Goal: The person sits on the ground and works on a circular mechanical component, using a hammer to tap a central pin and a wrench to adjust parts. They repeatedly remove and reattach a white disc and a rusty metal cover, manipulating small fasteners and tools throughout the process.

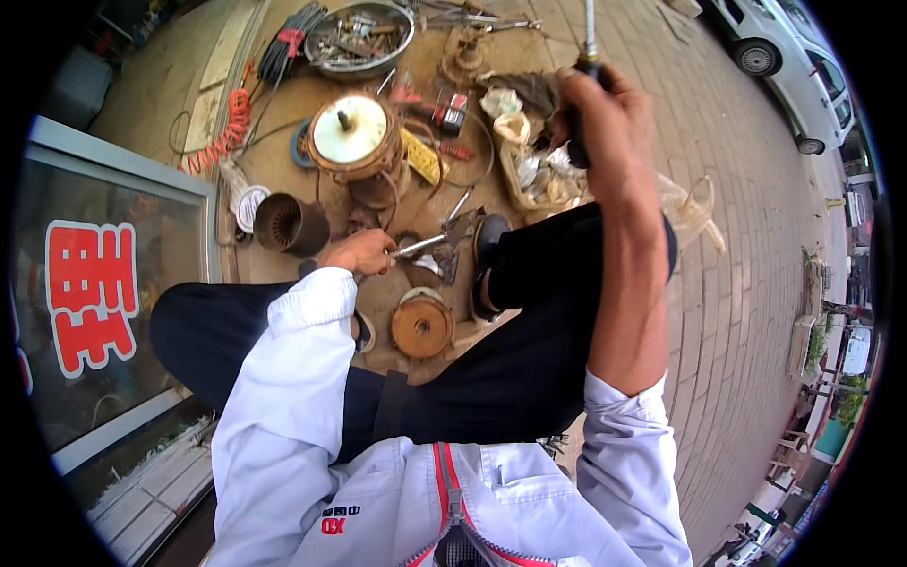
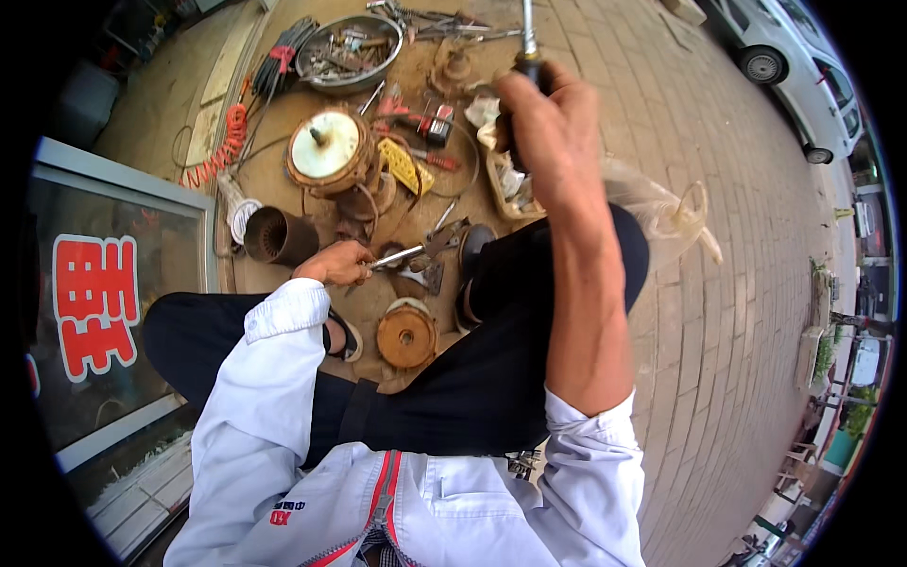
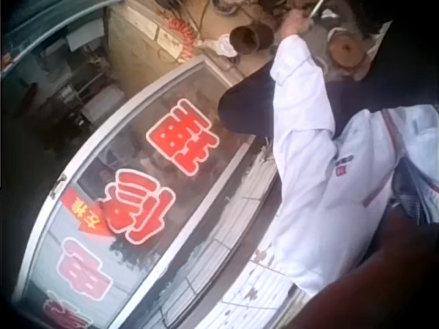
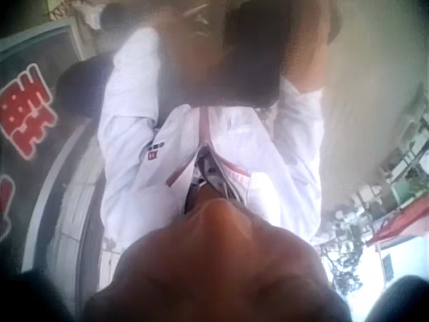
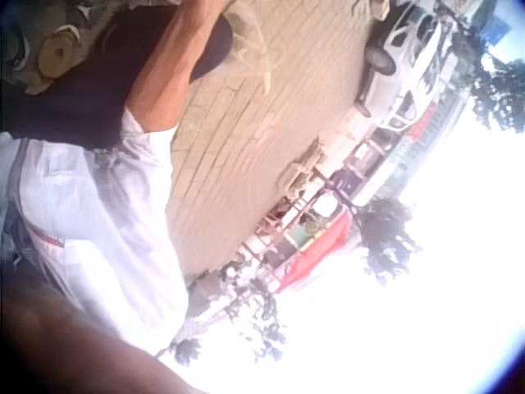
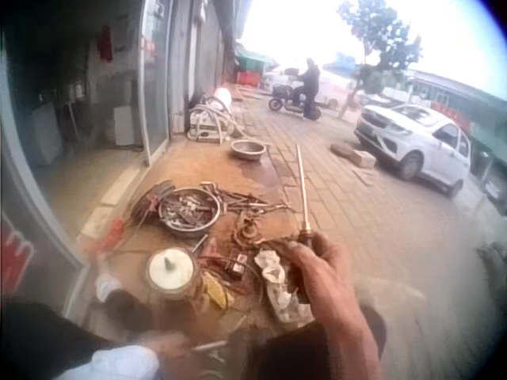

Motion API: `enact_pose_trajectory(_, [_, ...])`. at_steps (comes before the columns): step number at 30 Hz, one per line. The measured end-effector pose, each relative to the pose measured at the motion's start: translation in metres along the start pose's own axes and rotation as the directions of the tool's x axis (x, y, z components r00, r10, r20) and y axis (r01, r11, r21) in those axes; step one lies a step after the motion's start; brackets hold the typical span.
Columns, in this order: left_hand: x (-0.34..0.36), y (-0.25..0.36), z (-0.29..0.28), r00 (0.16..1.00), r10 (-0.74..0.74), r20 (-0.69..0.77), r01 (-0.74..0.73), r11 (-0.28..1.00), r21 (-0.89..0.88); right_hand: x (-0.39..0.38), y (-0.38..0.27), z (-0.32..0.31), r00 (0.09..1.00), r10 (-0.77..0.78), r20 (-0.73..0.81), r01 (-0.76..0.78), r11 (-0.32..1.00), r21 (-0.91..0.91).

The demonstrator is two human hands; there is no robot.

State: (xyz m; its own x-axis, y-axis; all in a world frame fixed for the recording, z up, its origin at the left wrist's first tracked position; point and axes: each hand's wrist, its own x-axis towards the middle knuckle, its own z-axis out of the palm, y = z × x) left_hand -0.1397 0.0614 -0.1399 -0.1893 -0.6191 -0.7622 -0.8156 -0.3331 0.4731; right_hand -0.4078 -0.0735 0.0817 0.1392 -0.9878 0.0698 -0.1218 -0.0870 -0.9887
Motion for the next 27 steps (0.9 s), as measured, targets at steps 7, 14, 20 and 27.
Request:
enact_pose_trajectory(7, [0.019, -0.061, 0.061, 0.984, 0.124, 0.124, -0.119, 0.992, -0.049, 0.000, -0.001, -0.006, 1.000, -0.001, 0.031, 0.002, 1.000, -0.031])
enact_pose_trajectory(14, [-0.058, 0.041, -0.033, 0.944, 0.318, -0.089, -0.311, 0.947, 0.082, -0.011, 0.025, 0.034, 0.934, 0.074, 0.351, 0.072, 0.919, -0.386])
enact_pose_trajectory(20, [-0.151, 0.061, -0.086, 0.603, 0.607, -0.518, -0.564, 0.783, 0.261, -0.064, 0.019, 0.083, 0.565, 0.257, 0.784, 0.000, 0.950, -0.311])
enact_pose_trajectory(27, [-0.170, 0.040, -0.040, 0.508, -0.027, -0.861, -0.573, 0.736, -0.361, -0.080, 0.024, 0.115, 0.804, 0.275, 0.527, -0.171, 0.956, -0.238])
